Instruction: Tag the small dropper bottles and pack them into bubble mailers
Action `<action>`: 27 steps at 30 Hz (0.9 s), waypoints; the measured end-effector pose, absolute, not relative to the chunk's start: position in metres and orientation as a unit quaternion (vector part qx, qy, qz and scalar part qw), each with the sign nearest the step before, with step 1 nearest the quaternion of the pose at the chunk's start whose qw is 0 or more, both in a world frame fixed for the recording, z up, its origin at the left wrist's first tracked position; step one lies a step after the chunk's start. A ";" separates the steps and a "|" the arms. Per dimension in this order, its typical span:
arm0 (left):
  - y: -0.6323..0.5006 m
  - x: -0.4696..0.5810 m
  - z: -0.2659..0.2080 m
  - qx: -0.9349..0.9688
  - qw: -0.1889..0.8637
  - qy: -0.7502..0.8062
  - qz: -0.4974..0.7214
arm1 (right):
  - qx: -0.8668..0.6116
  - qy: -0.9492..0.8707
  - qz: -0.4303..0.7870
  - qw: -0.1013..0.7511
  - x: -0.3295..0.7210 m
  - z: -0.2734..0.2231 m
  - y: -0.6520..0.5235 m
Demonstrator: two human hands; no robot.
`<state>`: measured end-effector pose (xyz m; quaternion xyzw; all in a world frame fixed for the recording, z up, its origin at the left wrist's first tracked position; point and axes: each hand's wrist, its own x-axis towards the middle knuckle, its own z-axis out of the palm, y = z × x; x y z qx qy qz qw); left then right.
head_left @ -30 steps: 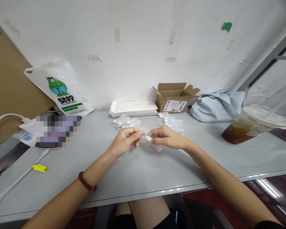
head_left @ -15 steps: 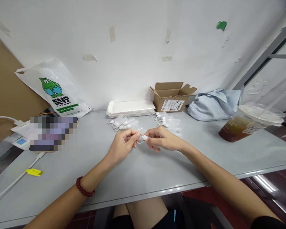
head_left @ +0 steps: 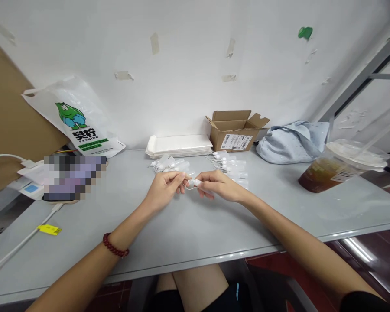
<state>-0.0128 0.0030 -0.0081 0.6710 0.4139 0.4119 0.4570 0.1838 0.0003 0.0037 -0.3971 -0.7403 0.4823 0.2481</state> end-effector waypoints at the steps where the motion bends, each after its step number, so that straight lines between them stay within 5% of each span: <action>1: 0.003 -0.013 -0.008 0.671 0.454 0.417 0.413 | -0.401 -0.744 0.475 0.246 0.184 0.004 0.001; 11: 0.004 -0.014 -0.006 0.711 0.437 0.446 0.323 | -0.423 -0.793 0.356 0.255 0.193 0.006 0.008; 17: 0.017 -0.026 -0.014 0.743 0.267 0.517 0.331 | -0.516 -0.800 0.129 0.279 0.226 0.013 0.027; 22: 0.020 -0.027 -0.026 0.752 0.174 0.548 0.322 | -0.579 -0.791 0.040 0.193 0.247 0.018 0.034; 27: 0.018 -0.026 -0.029 0.744 0.149 0.573 0.311 | -0.598 -0.790 0.090 0.101 0.252 0.027 0.031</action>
